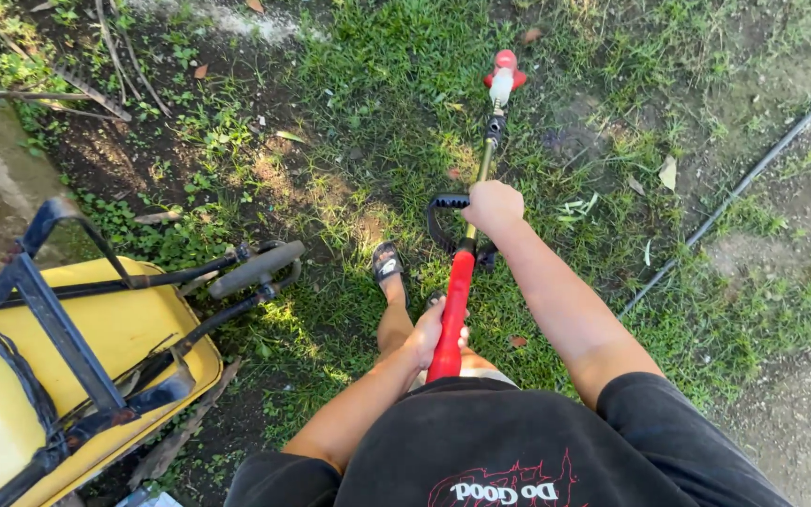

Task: Trimming grass in a yard using a motorized grass trimmer.

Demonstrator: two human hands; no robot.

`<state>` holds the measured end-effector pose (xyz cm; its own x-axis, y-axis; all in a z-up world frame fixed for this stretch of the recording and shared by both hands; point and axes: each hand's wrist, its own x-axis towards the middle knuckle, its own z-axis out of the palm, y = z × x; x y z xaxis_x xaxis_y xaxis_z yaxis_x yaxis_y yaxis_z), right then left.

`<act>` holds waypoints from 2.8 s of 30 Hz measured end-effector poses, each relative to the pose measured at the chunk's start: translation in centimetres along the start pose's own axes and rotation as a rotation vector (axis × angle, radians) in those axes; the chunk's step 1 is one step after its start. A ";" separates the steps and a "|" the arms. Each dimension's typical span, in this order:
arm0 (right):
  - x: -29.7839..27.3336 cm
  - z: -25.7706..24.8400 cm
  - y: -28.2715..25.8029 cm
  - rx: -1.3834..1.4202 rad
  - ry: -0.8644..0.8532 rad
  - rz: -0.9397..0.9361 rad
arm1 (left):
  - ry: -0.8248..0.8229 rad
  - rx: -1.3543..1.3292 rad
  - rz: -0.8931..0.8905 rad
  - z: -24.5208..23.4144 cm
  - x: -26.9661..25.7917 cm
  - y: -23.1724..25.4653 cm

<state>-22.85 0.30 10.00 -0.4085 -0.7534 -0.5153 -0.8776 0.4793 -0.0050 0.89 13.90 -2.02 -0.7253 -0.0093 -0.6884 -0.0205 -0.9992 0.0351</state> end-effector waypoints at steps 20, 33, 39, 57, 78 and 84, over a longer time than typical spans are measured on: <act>3.5 0.0 -14.6 0.010 -0.048 -0.379 | 0.150 -0.216 0.323 -2.3 -6.3 2.6; 7.1 -3.0 -15.4 0.016 -0.036 -0.369 | 0.194 -0.186 0.282 -0.1 -7.1 8.2; 8.7 -4.1 -10.9 0.017 0.023 -0.223 | 0.123 -0.048 0.221 0.8 -4.5 10.3; 11.8 -8.2 -8.7 -0.004 0.008 -0.056 | -0.014 -0.092 0.014 0.6 0.4 15.6; 13.3 -7.4 -17.0 0.030 -0.013 -0.331 | 0.126 -0.198 0.297 0.7 -4.4 16.0; 14.2 -8.4 -13.8 -0.019 -0.004 -0.294 | 0.063 -0.268 0.275 1.3 -0.9 15.1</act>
<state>-18.63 -20.82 9.99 -0.1351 -0.8570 -0.4973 -0.9628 0.2320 -0.1383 0.32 -1.10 0.03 -0.6349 -0.2724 -0.7230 0.3557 -0.9338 0.0395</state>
